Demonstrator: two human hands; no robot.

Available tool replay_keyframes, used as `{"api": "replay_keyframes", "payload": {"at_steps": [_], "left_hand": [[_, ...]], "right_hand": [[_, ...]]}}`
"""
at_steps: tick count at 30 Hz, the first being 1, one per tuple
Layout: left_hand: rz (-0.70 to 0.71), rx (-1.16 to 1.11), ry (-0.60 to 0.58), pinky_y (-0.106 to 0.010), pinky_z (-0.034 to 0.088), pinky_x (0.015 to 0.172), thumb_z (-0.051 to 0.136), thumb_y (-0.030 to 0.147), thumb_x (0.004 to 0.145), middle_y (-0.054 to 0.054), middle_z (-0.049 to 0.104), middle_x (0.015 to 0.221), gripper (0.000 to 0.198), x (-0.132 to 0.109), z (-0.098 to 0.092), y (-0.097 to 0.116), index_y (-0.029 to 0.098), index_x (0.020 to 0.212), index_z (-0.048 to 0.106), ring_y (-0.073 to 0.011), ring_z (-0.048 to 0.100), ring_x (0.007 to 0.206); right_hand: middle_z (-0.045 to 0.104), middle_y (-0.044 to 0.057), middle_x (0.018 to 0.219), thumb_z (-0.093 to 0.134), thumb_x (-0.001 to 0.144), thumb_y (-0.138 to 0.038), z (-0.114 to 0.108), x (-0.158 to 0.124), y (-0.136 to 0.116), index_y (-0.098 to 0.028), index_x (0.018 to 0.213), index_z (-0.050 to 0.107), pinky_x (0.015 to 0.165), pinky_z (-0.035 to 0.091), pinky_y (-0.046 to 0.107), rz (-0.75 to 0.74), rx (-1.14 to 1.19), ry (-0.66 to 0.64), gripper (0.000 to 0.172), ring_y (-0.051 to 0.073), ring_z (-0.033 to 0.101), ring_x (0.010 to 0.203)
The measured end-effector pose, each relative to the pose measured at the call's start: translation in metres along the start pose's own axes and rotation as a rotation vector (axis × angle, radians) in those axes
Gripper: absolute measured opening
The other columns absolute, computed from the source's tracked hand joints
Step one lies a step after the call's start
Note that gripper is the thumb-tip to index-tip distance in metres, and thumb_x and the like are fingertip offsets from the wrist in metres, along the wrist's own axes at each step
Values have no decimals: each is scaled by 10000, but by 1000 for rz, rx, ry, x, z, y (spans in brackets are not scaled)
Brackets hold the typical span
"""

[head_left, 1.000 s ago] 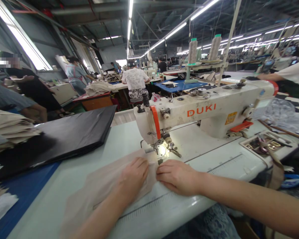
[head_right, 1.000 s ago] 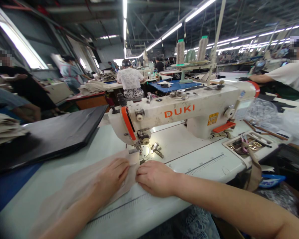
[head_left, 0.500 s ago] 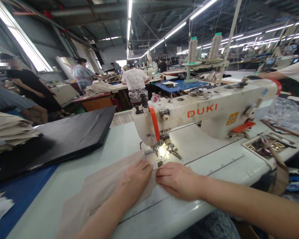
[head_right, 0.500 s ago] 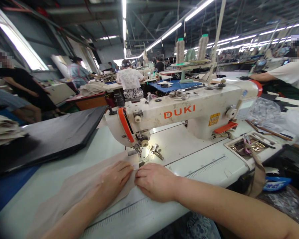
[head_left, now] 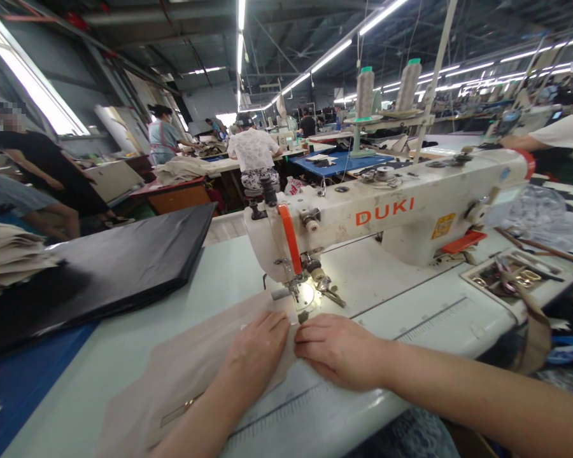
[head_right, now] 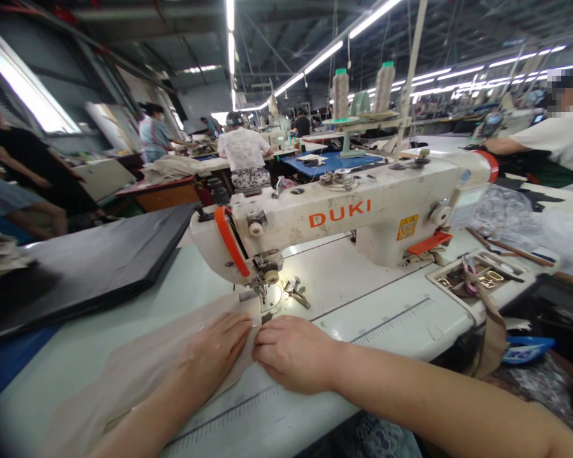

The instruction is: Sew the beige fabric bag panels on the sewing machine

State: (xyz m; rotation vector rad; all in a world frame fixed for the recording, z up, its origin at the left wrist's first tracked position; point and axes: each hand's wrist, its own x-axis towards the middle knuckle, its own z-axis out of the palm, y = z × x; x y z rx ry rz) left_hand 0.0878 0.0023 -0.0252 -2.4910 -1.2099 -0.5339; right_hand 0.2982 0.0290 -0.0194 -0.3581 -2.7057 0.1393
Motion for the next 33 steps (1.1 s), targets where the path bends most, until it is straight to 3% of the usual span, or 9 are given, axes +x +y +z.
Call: {"api": "replay_keyframes", "payload": {"at_steps": [18, 33], "left_hand": [[82, -33, 112, -317, 580, 800, 354, 20, 935, -67, 709, 908, 338, 2, 4, -5, 154, 925, 664, -194, 660, 853], [37, -65, 46, -327, 584, 819, 347, 4, 915, -61, 719, 929, 359, 2, 5, -4, 171, 939, 664, -194, 670, 867]], "right_hand": [[703, 99, 1009, 513, 936, -159, 5, 0, 1, -101, 1051, 700, 957, 488, 340, 17, 26, -8, 227, 225, 608, 990], [714, 107, 1009, 491, 932, -147, 3, -1, 1, -112, 1019, 704, 951, 500, 332, 12, 30, 19, 232, 214, 629, 976]]}}
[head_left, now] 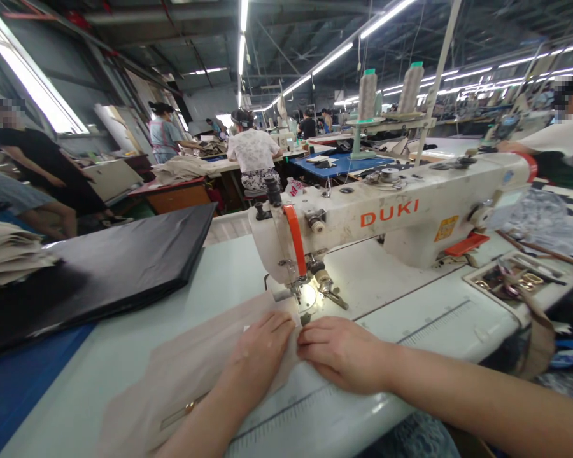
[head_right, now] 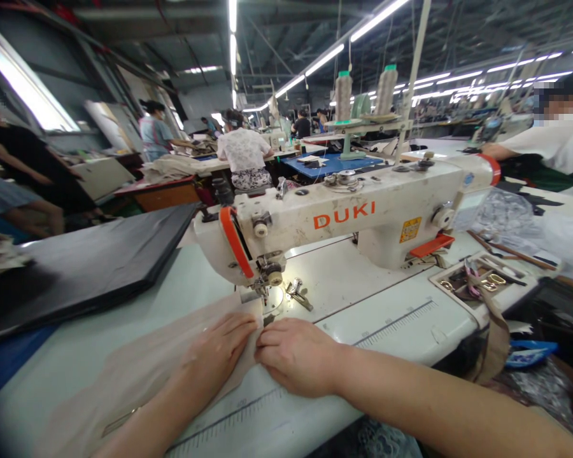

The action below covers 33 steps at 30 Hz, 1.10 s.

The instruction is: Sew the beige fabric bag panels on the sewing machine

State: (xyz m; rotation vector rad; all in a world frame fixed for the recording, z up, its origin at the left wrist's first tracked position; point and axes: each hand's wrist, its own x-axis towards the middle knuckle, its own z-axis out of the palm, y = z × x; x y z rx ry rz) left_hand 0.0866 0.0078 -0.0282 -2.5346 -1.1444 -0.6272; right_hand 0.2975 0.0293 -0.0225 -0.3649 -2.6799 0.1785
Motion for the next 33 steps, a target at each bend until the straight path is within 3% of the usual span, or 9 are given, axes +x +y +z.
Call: {"api": "replay_keyframes", "payload": {"at_steps": [8, 15, 22, 27, 33], "left_hand": [[-89, 4, -105, -360, 593, 765, 371, -16, 869, -86, 728, 948, 357, 1, -4, 4, 174, 878, 673, -223, 686, 869], [-114, -5, -155, -358, 594, 822, 415, -35, 825, -101, 737, 1003, 363, 2, -8, 6, 159, 950, 695, -226, 694, 926], [-121, -48, -72, -356, 571, 930, 432, 73, 916, -117, 730, 1125, 343, -12, -6, 7, 147, 1133, 688, -222, 681, 1054], [-171, -87, -139, -390, 527, 1022, 460, 176, 951, -107, 679, 1285, 366, -18, -11, 9, 163, 1272, 636, -223, 634, 1184], [-201, -120, -155, -423, 508, 1043, 463, 190, 957, -118, 665, 1307, 357, -7, 1, 3, 169, 1266, 640, -236, 616, 1216]], "right_hand": [[717, 95, 976, 509, 906, -119, -2, -1, 3, -132, 957, 707, 913, 496, 317, 47, 1, 28, 205, 201, 628, 932], [691, 76, 898, 572, 935, -175, -15, 13, 6, -134, 934, 700, 838, 479, 311, 200, -138, -82, 135, 204, 615, 883], [661, 79, 889, 581, 948, -211, -12, 22, 20, -140, 938, 688, 846, 451, 326, 170, -172, -126, 128, 210, 577, 892], [658, 88, 875, 562, 957, -201, -11, 23, 24, -127, 926, 683, 850, 451, 332, 125, -184, -130, 146, 217, 570, 891], [667, 104, 926, 529, 974, -205, -11, 25, 40, -125, 964, 687, 865, 458, 344, 113, -216, -129, 178, 219, 577, 911]]}}
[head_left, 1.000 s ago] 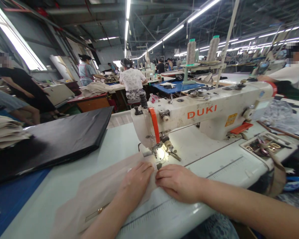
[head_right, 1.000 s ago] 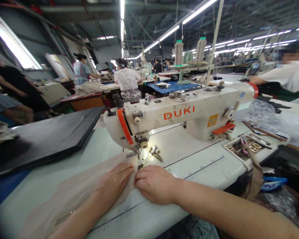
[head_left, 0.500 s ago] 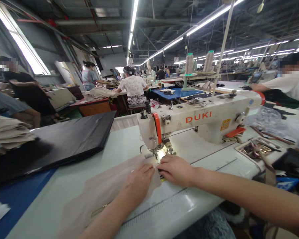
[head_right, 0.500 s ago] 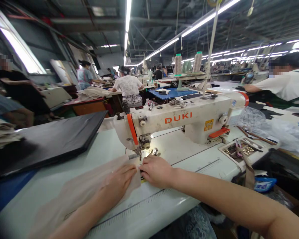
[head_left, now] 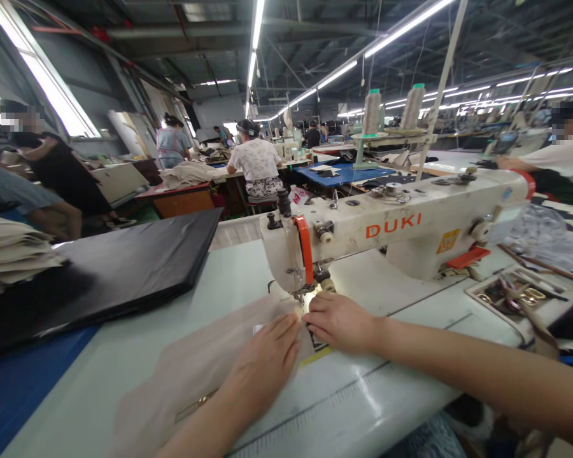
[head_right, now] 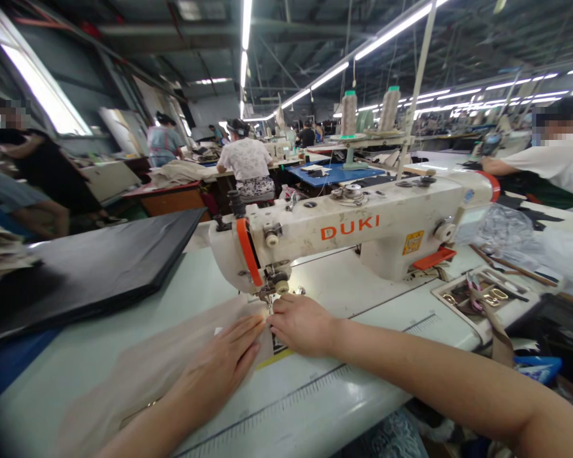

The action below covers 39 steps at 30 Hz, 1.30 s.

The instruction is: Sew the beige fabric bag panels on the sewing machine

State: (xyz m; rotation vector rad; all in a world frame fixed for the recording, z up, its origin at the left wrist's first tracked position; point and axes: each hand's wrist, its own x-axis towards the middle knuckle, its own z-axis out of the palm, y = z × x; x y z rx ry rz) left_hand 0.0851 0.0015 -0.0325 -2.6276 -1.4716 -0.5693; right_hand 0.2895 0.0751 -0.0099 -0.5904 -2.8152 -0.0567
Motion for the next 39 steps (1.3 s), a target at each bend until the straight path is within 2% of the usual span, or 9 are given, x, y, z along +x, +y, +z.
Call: {"api": "replay_keyframes", "payload": {"at_steps": [9, 16, 25, 33, 39], "left_hand": [[-13, -23, -7, -454, 516, 1032, 446, 177, 951, -121, 661, 1313, 366, 12, 5, -6, 166, 1266, 634, -241, 614, 1218], [-12, -9, 4, -424, 516, 1037, 451, 213, 962, -96, 666, 1312, 363, 13, 8, -10, 186, 1272, 636, -227, 616, 1212], [72, 34, 91, -431, 559, 986, 438, 215, 963, -131, 693, 1251, 356, 11, 10, -11, 125, 1245, 636, -253, 657, 1141], [49, 31, 83, -421, 571, 965, 441, 221, 964, -112, 694, 1255, 335, 13, 10, -11, 160, 1226, 640, -246, 662, 1136], [42, 43, 65, -441, 575, 955, 405, 224, 975, -135, 698, 1239, 362, 14, 9, -10, 115, 1217, 650, -263, 666, 1121]], "right_hand": [[661, 86, 917, 480, 1004, -234, 8, 0, 7, -143, 984, 685, 769, 450, 323, 52, -11, 30, 225, 202, 576, 850], [651, 85, 916, 469, 1007, -242, 11, 0, 8, -149, 974, 677, 774, 441, 320, 43, 5, 56, 231, 199, 565, 855], [638, 87, 897, 467, 1007, -232, 9, 1, 6, -144, 924, 662, 773, 441, 315, 46, -40, 26, 230, 196, 558, 842], [644, 96, 941, 469, 1010, -236, 7, 0, 5, -132, 984, 668, 784, 435, 321, 73, -43, -8, 226, 202, 560, 850], [640, 98, 919, 464, 1010, -220, 6, 2, 6, -127, 970, 670, 800, 433, 321, 56, -34, -7, 230, 197, 563, 845]]}}
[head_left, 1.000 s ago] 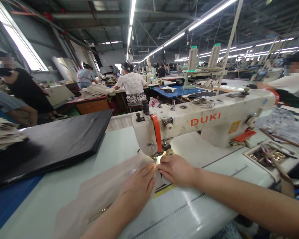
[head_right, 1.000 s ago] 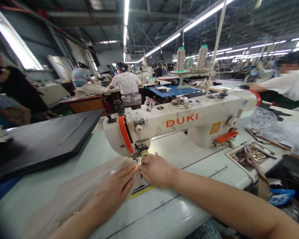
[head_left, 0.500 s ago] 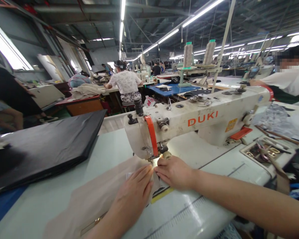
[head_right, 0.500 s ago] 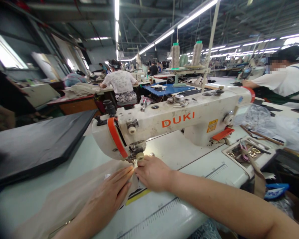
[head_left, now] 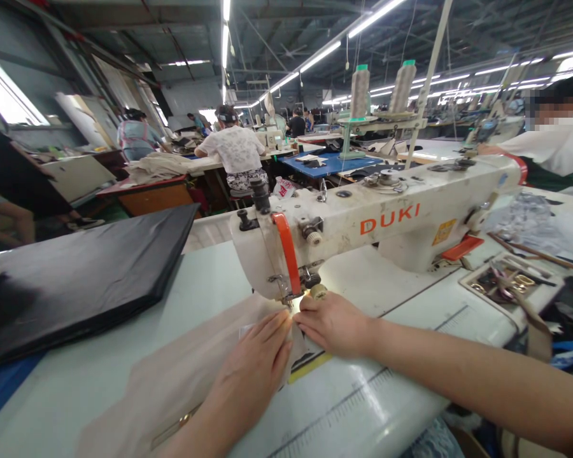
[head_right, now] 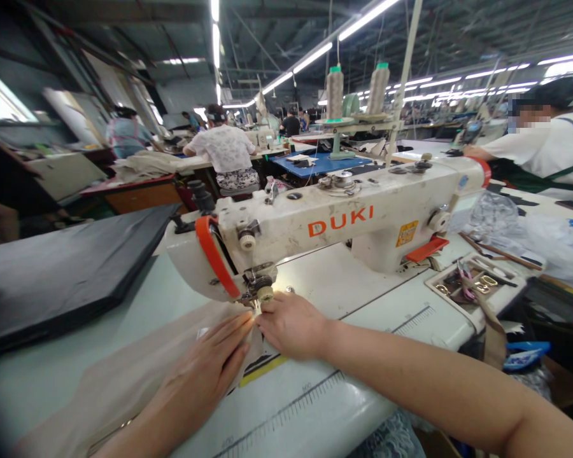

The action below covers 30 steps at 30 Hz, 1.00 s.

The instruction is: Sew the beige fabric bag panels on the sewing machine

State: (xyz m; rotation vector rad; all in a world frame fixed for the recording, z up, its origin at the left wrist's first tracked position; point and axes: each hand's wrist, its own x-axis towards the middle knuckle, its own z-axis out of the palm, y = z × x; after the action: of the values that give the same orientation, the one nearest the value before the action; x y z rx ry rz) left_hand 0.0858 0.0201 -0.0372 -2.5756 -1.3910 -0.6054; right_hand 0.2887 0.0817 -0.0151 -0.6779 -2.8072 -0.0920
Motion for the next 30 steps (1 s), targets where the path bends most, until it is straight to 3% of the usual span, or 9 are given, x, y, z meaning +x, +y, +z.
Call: {"api": "replay_keyframes", "payload": {"at_steps": [16, 23, 30], "left_hand": [[-84, -70, -106, -440, 501, 1054, 408, 258, 971, -114, 634, 1355, 398, 1, -4, 0, 155, 1290, 623, -253, 594, 1246], [-162, -55, -201, -491, 457, 1087, 412, 295, 971, -148, 599, 1391, 438, 9, -5, -6, 131, 1334, 594, -284, 560, 1290], [-174, -56, -192, -488, 455, 1087, 433, 299, 969, -134, 595, 1399, 416, 10, -4, -11, 158, 1319, 606, -285, 549, 1301]], "right_hand": [[657, 99, 928, 495, 989, -195, -1, -1, -1, -123, 966, 685, 753, 427, 324, 0, 0, 9, 204, 204, 554, 824], [660, 86, 885, 482, 991, -193, 2, -1, 1, -134, 912, 701, 740, 420, 322, 9, 4, 58, 240, 201, 552, 801], [667, 72, 855, 523, 969, -202, 6, -5, 2, -155, 836, 691, 740, 419, 306, -8, 12, 144, 220, 188, 550, 783]]}}
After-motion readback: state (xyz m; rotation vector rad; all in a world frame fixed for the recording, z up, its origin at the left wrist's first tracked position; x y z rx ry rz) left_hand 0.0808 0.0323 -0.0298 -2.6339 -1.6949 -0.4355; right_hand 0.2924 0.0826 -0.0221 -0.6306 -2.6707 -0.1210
